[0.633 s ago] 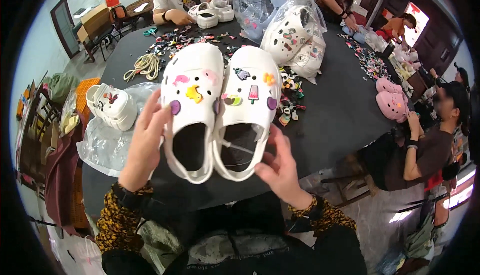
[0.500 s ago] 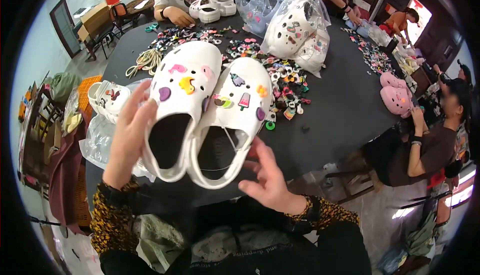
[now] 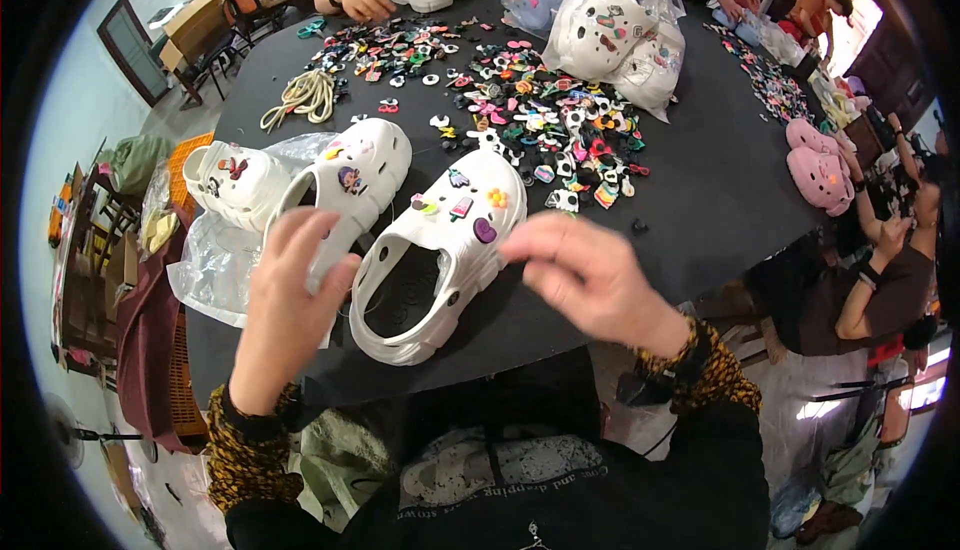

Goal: Attaching decorative charms and packaging clogs in a manufacturing or assembly setting.

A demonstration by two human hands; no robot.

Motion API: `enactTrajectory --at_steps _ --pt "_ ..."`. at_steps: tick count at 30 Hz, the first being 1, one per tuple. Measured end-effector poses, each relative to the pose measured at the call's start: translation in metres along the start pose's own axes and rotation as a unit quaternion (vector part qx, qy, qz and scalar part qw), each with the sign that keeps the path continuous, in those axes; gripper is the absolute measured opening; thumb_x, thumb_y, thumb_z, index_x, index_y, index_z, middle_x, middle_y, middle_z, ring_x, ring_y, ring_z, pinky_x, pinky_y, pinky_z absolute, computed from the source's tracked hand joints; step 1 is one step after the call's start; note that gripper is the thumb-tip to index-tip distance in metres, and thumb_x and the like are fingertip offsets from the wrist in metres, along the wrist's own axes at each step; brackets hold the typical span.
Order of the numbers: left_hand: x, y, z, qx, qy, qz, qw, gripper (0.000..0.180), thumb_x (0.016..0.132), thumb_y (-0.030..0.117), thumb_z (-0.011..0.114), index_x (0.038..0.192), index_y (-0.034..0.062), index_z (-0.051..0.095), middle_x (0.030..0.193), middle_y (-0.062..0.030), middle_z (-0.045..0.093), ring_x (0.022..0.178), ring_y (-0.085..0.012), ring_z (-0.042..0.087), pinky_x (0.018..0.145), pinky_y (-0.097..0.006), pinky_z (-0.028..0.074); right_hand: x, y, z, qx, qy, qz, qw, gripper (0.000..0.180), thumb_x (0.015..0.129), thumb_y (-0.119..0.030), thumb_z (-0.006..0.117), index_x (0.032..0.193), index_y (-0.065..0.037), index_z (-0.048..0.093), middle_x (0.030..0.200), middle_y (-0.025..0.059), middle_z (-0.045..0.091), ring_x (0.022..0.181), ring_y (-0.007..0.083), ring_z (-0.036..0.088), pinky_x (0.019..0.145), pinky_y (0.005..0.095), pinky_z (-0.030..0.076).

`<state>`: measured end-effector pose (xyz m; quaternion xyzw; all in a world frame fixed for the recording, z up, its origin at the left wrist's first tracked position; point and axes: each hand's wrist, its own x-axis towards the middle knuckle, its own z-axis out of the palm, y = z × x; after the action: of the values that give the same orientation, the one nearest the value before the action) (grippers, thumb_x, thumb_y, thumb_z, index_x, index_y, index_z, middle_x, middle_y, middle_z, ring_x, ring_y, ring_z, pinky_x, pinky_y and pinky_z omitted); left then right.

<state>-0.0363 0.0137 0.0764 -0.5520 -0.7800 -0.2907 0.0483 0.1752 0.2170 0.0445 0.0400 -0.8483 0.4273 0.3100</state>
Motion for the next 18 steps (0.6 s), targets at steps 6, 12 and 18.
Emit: enactTrajectory --at_steps 6,12,18 --pt "0.015 0.013 0.024 0.043 -0.1 0.001 0.994 0.039 0.078 0.015 0.07 0.111 -0.0013 0.057 0.104 -0.0208 0.062 0.093 -0.0371 0.06 0.08 -0.041 0.048 0.06 0.028 -0.008 0.161 0.073 0.103 0.979 0.022 0.092 -0.004 0.052 0.109 0.006 0.062 0.096 0.0096 0.067 0.089 0.0117 0.062 0.081 0.0254 0.051" --pt "0.036 -0.002 0.043 0.035 -0.157 -0.019 0.987 0.026 0.083 0.015 0.063 0.103 -0.0011 0.06 0.086 -0.0229 0.064 0.081 -0.0407 0.062 0.07 -0.044 0.048 0.087 0.053 0.006 0.209 0.032 0.138 0.968 0.023 0.093 -0.004 0.05 0.111 0.004 0.062 0.099 0.0097 0.067 0.094 0.0132 0.064 0.085 0.0256 0.05" --pt "0.038 -0.009 0.05 0.079 -0.049 0.059 0.994 0.016 0.084 0.007 0.058 0.098 -0.0006 0.056 0.082 -0.0175 0.062 0.079 -0.0348 0.062 0.066 -0.045 0.048 0.09 0.075 0.005 0.212 0.05 0.148 0.965 0.023 0.093 -0.006 0.05 0.111 0.003 0.063 0.099 0.0087 0.067 0.093 0.0129 0.064 0.085 0.0258 0.05"
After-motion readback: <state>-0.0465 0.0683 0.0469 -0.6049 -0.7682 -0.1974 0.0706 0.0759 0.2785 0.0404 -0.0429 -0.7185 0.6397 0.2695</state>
